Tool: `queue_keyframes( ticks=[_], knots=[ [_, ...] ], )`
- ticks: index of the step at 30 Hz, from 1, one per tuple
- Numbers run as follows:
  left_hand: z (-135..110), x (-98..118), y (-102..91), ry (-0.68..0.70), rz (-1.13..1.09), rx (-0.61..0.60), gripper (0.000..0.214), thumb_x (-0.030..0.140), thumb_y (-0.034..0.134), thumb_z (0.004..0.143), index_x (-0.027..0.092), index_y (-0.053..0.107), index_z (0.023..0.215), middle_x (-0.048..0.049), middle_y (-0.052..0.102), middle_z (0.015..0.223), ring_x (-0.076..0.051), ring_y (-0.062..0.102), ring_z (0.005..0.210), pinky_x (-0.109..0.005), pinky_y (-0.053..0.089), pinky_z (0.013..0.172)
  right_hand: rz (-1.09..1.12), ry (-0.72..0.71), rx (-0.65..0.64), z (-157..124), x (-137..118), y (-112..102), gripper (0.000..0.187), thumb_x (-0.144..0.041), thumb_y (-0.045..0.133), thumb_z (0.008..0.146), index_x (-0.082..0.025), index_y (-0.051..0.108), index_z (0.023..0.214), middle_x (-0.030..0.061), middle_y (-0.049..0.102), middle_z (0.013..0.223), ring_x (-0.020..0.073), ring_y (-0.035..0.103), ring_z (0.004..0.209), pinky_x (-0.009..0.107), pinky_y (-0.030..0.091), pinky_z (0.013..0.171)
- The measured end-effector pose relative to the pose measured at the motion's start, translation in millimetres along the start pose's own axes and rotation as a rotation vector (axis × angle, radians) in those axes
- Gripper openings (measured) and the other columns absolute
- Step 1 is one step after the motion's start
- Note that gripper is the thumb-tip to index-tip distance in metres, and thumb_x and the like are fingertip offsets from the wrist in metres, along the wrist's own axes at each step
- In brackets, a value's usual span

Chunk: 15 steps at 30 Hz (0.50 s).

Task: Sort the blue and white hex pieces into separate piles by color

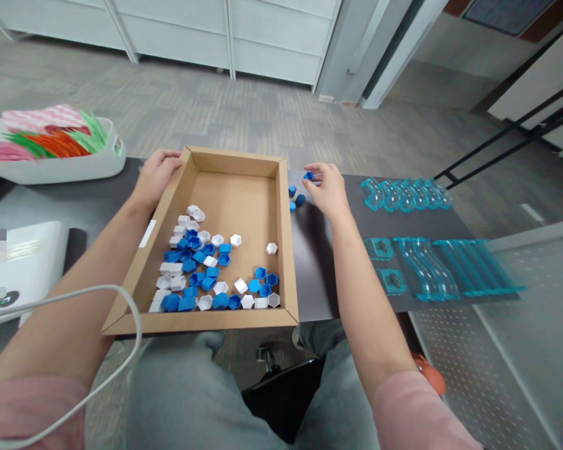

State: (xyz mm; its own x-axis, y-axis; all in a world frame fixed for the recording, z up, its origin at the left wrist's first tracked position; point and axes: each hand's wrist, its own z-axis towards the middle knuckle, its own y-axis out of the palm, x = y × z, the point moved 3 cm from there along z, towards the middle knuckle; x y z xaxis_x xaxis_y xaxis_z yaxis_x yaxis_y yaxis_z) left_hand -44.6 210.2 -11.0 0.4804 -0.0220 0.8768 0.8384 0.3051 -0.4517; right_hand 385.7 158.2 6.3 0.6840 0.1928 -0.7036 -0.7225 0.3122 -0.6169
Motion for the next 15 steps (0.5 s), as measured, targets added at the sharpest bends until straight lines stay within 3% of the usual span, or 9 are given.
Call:
queue_keyframes(
  ticks=[5, 9, 15],
  knots=[
    [0.9, -2.3, -0.6, -0.010, 0.026, -0.001, 0.030, 0.042, 0.064, 0.080, 0.025, 0.071, 0.104, -0.0056, 0.075, 0.104, -0.031, 0.066, 0.114, -0.044, 0.058, 0.109, -0.031, 0.024, -0.004, 2.2, 4.0, 1.8, 0.032, -0.023, 0.079, 0.089, -0.024, 0.082, 0.121, 0.0109, 0.076, 0.124, 0.0280, 0.078, 0.108, 0.050, 0.068, 0.108],
    [0.9, -3.3, -0.4, -0.020, 0.014, -0.020, 0.032, 0.044, 0.064, 0.080, 0.025, 0.070, 0.106, -0.0052, 0.073, 0.101, -0.031, 0.067, 0.111, -0.044, 0.058, 0.107, -0.032, 0.024, -0.007, 3.4, 3.5, -0.1, 0.023, -0.024, 0.079, 0.089, -0.025, 0.083, 0.112, 0.0097, 0.075, 0.120, 0.0272, 0.077, 0.104, 0.049, 0.067, 0.106],
    [-6.3, 5.8, -0.8, -0.032, 0.012, -0.012, 0.032, 0.046, 0.063, 0.080, 0.025, 0.070, 0.103, -0.0073, 0.075, 0.108, -0.032, 0.068, 0.113, -0.047, 0.057, 0.106, -0.023, 0.054, 0.011, 0.5, 2.8, 1.8, 0.010, -0.024, 0.075, 0.092, -0.025, 0.070, 0.101, 0.0060, 0.077, 0.110, 0.0230, 0.074, 0.102, 0.045, 0.065, 0.106]
  ],
)
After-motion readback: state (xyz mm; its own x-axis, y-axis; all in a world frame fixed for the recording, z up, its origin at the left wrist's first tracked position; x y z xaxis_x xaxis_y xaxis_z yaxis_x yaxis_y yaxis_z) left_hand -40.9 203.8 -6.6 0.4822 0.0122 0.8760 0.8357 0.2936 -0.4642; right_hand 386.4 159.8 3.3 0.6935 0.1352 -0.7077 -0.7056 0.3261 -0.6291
